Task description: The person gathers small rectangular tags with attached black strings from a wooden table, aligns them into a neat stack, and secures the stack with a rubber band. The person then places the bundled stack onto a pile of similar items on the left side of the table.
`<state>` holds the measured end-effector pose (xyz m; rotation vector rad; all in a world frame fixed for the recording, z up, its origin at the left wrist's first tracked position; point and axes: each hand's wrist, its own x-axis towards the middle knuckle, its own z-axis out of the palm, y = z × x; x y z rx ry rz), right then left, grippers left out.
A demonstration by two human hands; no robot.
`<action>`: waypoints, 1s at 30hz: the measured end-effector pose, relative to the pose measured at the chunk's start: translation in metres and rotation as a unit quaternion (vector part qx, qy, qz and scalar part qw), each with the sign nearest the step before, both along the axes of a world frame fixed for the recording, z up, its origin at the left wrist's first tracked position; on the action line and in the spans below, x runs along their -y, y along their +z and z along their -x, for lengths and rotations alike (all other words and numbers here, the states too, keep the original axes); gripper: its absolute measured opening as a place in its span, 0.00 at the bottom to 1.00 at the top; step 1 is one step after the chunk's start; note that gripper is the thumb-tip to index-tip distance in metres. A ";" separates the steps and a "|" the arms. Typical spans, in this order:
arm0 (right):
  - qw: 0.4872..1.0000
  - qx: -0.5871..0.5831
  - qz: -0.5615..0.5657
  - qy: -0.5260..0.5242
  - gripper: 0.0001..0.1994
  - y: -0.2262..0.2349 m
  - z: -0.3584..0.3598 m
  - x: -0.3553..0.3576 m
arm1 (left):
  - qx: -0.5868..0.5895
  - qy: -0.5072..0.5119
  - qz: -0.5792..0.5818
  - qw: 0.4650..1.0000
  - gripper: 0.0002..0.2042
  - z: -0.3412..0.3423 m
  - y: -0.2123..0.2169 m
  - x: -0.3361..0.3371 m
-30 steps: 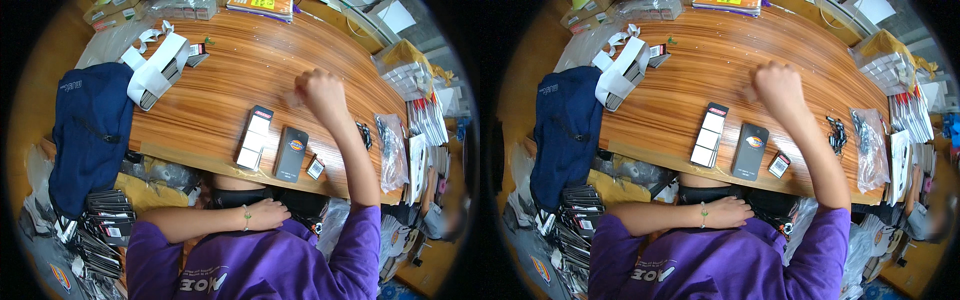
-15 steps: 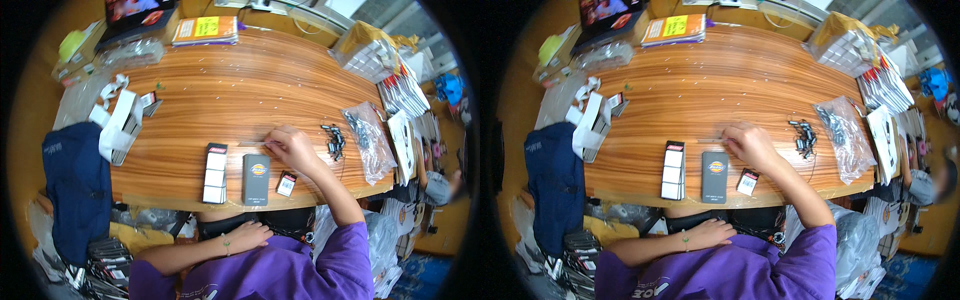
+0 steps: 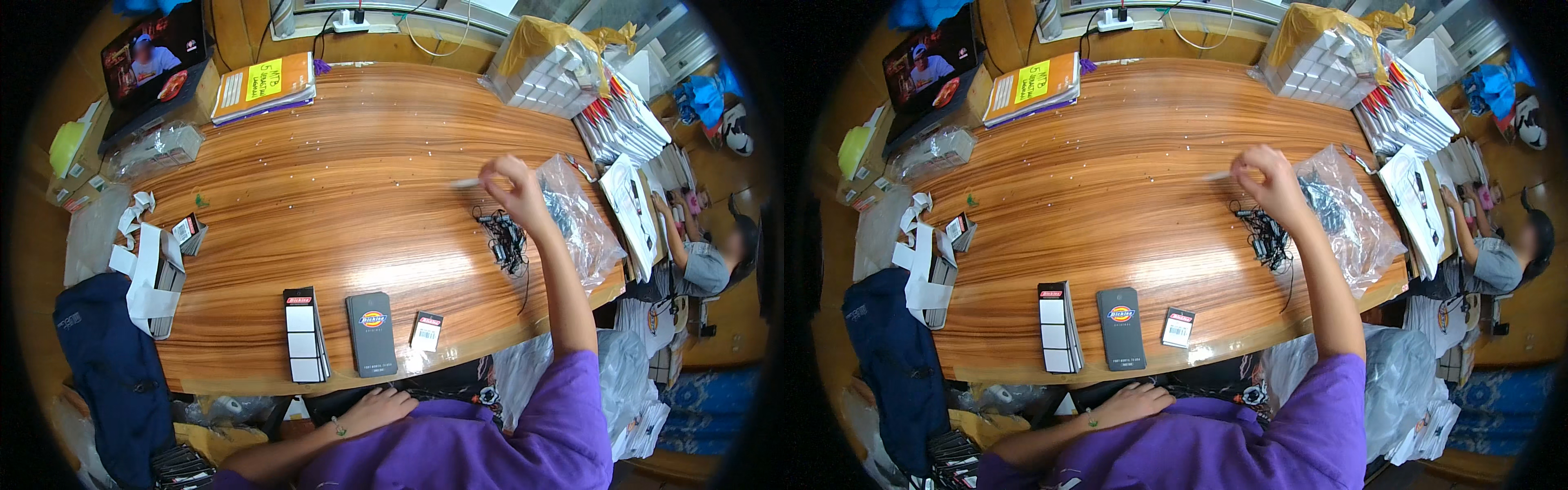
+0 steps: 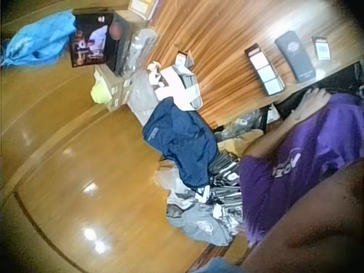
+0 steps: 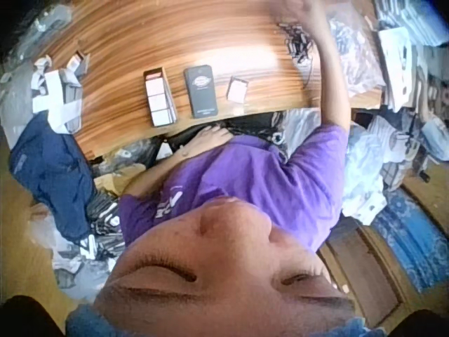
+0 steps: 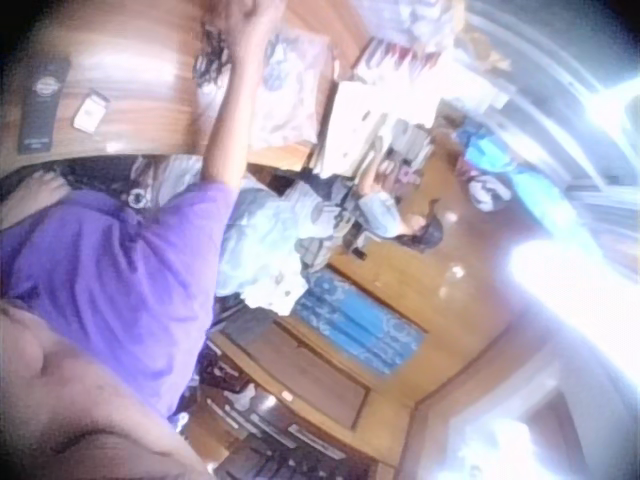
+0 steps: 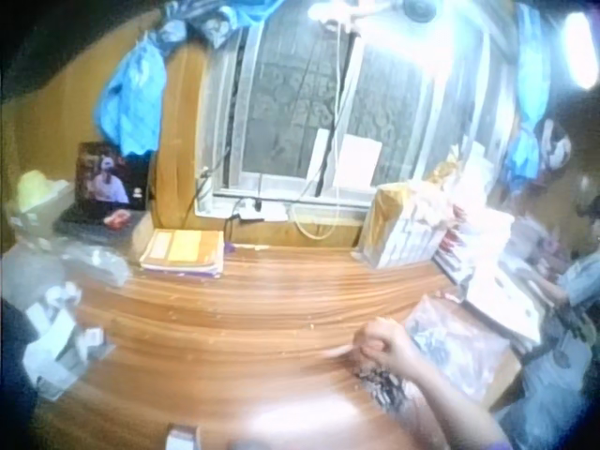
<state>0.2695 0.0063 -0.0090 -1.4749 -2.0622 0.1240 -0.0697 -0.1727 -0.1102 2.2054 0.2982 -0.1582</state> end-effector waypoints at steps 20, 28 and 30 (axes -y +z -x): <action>0.975 0.178 -0.097 -0.090 0.07 -0.014 -0.027 0.095 | -0.002 0.013 -0.003 1.000 0.13 0.000 -0.002 0.004; 0.966 0.239 -0.069 -0.066 0.04 -0.035 -0.002 0.025 | 0.002 0.011 -0.017 1.000 0.12 0.002 -0.005 0.005; 0.961 0.233 -0.132 -0.064 0.03 -0.033 -0.016 -0.019 | 0.003 0.001 -0.021 1.000 0.12 0.001 -0.003 0.007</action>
